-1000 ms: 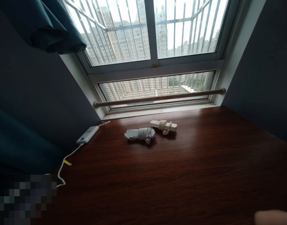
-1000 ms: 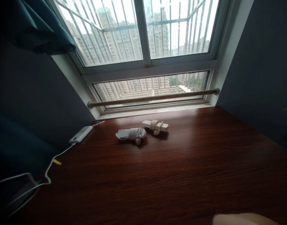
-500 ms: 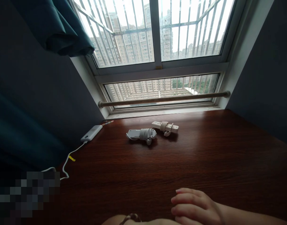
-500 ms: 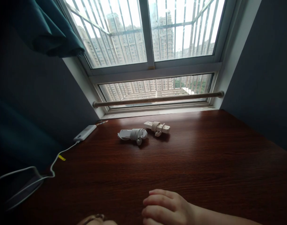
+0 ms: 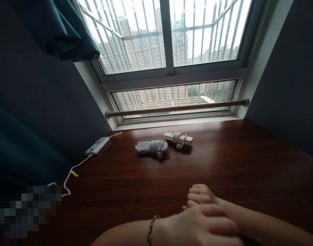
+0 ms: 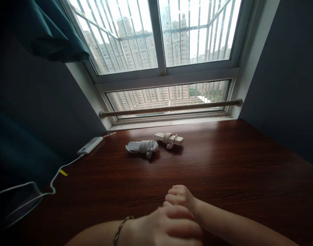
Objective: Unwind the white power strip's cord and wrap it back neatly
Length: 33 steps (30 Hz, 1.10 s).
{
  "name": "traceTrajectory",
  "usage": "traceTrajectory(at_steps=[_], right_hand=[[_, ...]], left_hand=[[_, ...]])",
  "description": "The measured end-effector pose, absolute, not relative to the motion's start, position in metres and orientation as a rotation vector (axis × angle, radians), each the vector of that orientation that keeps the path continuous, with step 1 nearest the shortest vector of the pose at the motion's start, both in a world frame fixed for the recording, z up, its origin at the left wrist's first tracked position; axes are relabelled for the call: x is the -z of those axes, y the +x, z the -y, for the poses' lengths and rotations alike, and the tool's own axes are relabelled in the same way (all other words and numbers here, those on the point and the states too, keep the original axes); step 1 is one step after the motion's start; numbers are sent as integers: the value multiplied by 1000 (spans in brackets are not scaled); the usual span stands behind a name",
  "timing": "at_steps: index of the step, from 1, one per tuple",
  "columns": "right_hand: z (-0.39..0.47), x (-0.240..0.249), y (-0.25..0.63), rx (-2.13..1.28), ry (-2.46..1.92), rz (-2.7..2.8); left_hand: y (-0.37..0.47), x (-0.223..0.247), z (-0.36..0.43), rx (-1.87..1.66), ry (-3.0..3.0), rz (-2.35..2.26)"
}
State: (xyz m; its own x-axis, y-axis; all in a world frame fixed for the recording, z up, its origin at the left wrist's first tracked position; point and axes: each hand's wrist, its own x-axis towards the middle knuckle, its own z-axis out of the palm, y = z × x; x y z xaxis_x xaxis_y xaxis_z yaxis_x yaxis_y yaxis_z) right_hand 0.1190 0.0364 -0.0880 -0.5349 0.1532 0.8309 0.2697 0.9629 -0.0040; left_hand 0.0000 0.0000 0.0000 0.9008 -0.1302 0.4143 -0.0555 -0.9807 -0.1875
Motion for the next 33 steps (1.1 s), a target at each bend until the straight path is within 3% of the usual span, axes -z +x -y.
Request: traceTrajectory(at_steps=[2, 3, 8, 15, 26, 33], right_hand=[[-66, 100, 128, 137, -467, 2193], [-82, 103, 132, 180, -602, 2230], [-165, 100, 139, 416, -1018, 2258], [-209, 126, 132, 519, -1284, 2134], [-230, 137, 160, 26, -1126, 1951], [-211, 91, 174, -376, -1041, 1606]], left_hand=[[-6, 33, -35, 1154, -2780, -149], [-11, 49, -52, 1182, -2726, -90], [-38, 101, -99, 1055, -2734, 210], [-41, 109, -97, 1064, -2830, 301], [-40, 107, -92, 1002, -2916, 454], [-41, 96, -109, 1435, -2724, 1046]])
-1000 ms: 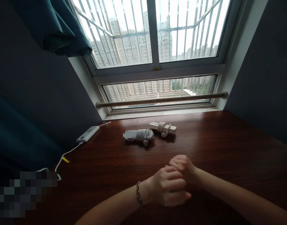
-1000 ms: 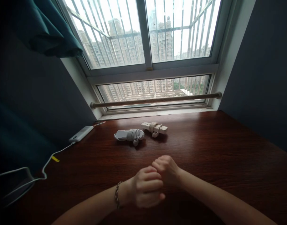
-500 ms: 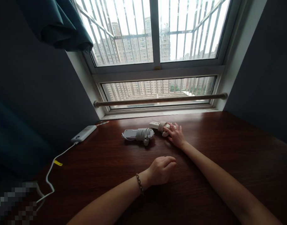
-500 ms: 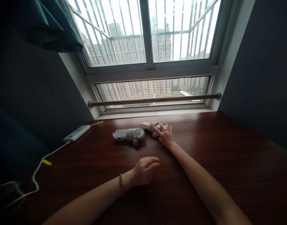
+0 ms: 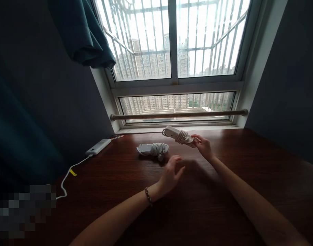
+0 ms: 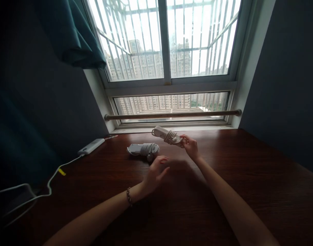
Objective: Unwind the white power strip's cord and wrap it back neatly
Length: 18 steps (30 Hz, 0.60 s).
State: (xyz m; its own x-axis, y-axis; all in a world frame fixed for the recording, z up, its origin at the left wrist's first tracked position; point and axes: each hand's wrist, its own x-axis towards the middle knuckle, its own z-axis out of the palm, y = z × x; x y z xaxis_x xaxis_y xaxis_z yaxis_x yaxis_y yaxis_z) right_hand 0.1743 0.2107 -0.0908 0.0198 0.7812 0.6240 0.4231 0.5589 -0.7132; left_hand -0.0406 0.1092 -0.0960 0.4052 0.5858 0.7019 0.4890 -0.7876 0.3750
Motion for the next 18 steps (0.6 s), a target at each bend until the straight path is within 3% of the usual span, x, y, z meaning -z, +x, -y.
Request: traceTrajectory(at_steps=[4, 10, 12, 16, 18], right_hand=[[-182, 41, 172, -709, -959, 1631], [-140, -8, 179, -1277, -1001, 1683], [-132, -14, 184, -1195, -1078, 1766], [-123, -21, 189, -661, -1204, 2042], [-119, -23, 187, -596, -1113, 2106]], left_hand=[[-59, 32, -126, -1403, 2953, -1481], [-74, -39, -136, -745, 3262, -1626], [-71, -39, -138, -590, 3210, -1564], [-63, -28, -140, -398, 3110, -1281], [-59, -24, -139, -385, 3106, -1190]])
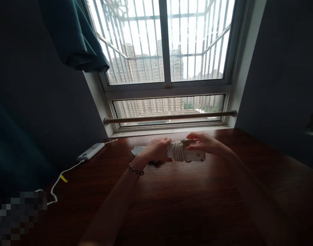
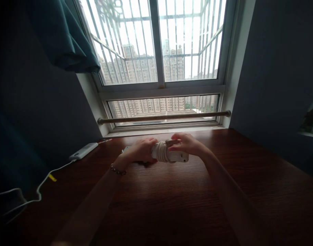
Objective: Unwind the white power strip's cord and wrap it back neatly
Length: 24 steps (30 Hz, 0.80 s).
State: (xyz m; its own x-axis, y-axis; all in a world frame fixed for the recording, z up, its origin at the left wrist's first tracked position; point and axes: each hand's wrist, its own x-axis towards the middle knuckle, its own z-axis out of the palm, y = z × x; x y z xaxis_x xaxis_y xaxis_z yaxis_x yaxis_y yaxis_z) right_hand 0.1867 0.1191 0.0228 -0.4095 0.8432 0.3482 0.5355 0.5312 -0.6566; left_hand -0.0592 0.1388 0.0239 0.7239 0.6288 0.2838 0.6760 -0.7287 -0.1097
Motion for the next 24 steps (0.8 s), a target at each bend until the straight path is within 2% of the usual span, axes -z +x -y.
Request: traceTrajectory(at_steps=[4, 14, 21, 24], right_hand=[[-118, -21, 183, -679, -857, 2177], [-137, -4, 185, -596, -824, 2127], [-139, -1, 185, -931, -707, 1899], [-138, -3, 186, -971, -667, 1868]], left_hand=[[-58, -22, -135, 314, -2716, 1002], [-70, -23, -137, 305, -2729, 1113], [-80, -28, -136, 370, -2671, 1155], [-81, -30, -136, 392, -2697, 1172]])
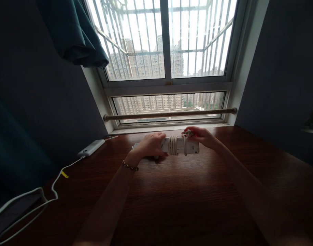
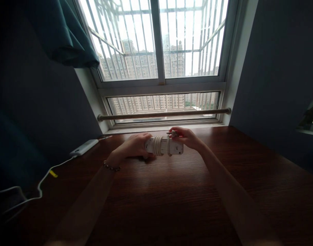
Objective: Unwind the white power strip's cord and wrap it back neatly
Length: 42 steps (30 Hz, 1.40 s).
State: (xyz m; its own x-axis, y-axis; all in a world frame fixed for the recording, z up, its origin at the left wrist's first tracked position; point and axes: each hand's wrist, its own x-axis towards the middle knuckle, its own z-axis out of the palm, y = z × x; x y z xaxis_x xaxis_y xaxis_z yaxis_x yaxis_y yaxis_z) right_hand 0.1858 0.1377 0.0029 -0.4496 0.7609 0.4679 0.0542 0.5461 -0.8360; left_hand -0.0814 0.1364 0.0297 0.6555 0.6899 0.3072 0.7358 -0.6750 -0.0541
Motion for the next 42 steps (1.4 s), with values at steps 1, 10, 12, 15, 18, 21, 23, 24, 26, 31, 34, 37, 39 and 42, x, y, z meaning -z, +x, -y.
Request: traceTrajectory(at_steps=[1, 10, 12, 15, 18, 21, 23, 24, 26, 31, 34, 37, 39, 42], right_hand=[[-137, -4, 186, -959, -654, 1886], [-141, 4, 183, -651, -793, 1965], [-141, 5, 182, -651, -793, 1987], [-137, 4, 180, -733, -748, 1994], [-131, 1, 180, -901, -710, 1877], [-130, -2, 183, -1065, -656, 1719], [-134, -2, 189, -1096, -660, 1601], [-137, -2, 193, -1096, -702, 1520], [-144, 0, 203, -1111, -835, 1365], [-148, -3, 219, -1377, -1092, 1347], [-140, -13, 214, -1485, -985, 1261], [-132, -22, 205, -1509, -763, 1130], [-130, -24, 200, -1473, -634, 1087], [-132, -20, 193, -1384, -549, 947]], left_hand=[[-82, -30, -136, 397, -2712, 1170], [-85, -31, -133, 358, -2765, 1110], [-84, -32, -132, 338, -2773, 1127], [-84, -32, -132, 329, -2799, 1114], [-85, -31, -133, 351, -2838, 1061], [-86, -31, -134, 412, -2868, 1044], [-87, -33, -134, 501, -2878, 1079], [-87, -33, -134, 565, -2871, 1107], [-89, -34, -135, 726, -2798, 1198], [-94, -31, -141, 914, -2348, 1371], [-95, -29, -145, 788, -2167, 1370], [-96, -28, -147, 724, -2202, 1342], [-97, -30, -144, 701, -2299, 1331], [-97, -34, -136, 576, -2509, 1239]])
